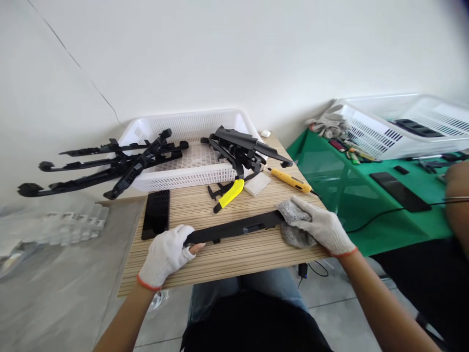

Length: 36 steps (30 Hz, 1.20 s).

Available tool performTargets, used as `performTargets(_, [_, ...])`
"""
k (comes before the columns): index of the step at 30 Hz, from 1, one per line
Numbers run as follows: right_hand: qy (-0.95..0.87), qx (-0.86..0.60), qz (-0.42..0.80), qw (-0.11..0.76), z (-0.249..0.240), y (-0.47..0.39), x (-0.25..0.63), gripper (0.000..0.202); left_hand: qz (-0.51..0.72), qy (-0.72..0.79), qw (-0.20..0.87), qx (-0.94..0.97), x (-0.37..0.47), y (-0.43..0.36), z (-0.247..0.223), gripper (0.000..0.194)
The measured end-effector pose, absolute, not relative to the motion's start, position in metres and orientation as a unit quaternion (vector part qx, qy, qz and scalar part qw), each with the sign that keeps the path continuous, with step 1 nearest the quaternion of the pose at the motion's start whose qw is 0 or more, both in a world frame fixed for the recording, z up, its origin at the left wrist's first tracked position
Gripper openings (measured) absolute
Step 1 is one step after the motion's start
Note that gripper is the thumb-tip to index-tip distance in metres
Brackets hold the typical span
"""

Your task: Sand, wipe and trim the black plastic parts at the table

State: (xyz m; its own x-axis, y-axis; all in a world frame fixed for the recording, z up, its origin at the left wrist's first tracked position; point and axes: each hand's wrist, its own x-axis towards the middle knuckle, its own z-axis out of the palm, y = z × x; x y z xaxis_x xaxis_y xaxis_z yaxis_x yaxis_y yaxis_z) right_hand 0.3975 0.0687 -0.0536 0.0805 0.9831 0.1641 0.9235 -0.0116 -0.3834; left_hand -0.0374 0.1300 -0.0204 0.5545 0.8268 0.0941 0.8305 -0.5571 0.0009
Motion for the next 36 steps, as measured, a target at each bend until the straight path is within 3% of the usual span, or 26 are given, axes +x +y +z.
performTargets(3, [-0.672, -0.705, 0.084, 0.211, -0.054, 0.067, 0.401, 0.057, -0.031, -0.477, 0.03, -0.878, -0.038, 0.13, -0.02, 0.057])
performTargets(8, [-0.676, -0.699, 0.09, 0.215, -0.053, 0.064, 0.405, 0.029, -0.033, -0.452, 0.024, -0.891, -0.04, 0.13, -0.02, 0.06])
performTargets(13, [-0.605, -0.711, 0.161, 0.32, -0.05, 0.063, 0.401, 0.051, -0.033, -0.433, -0.001, -0.901, -0.041, 0.131, -0.018, 0.057])
performTargets(16, [-0.515, -0.763, 0.14, 0.365, -0.049, 0.066, 0.399, 0.059, -0.039, -0.431, -0.003, -0.902, -0.042, 0.132, -0.018, 0.054])
performTargets(22, [-0.52, -0.764, 0.07, 0.375, -0.059, 0.068, 0.388, 0.065, -0.055, -0.415, -0.013, -0.908, -0.041, 0.134, -0.018, 0.055])
performTargets(25, [-0.529, -0.777, 0.028, 0.34, -0.063, 0.068, 0.383, 0.065, -0.063, -0.416, -0.017, -0.907, -0.041, 0.135, -0.017, 0.056])
performTargets(28, [-0.47, -0.828, -0.046, 0.302, -0.063, 0.066, 0.383, 0.068, -0.061, -0.419, -0.023, -0.906, -0.042, 0.135, -0.017, 0.058])
performTargets(31, [-0.398, -0.853, -0.094, 0.324, -0.058, 0.062, 0.38, 0.075, -0.065, -0.425, -0.032, -0.902, -0.044, 0.135, -0.017, 0.056])
performTargets(36, [-0.507, -0.794, -0.064, 0.329, -0.054, 0.06, 0.361, 0.069, -0.083, -0.418, -0.027, -0.904, -0.045, 0.133, -0.018, 0.054])
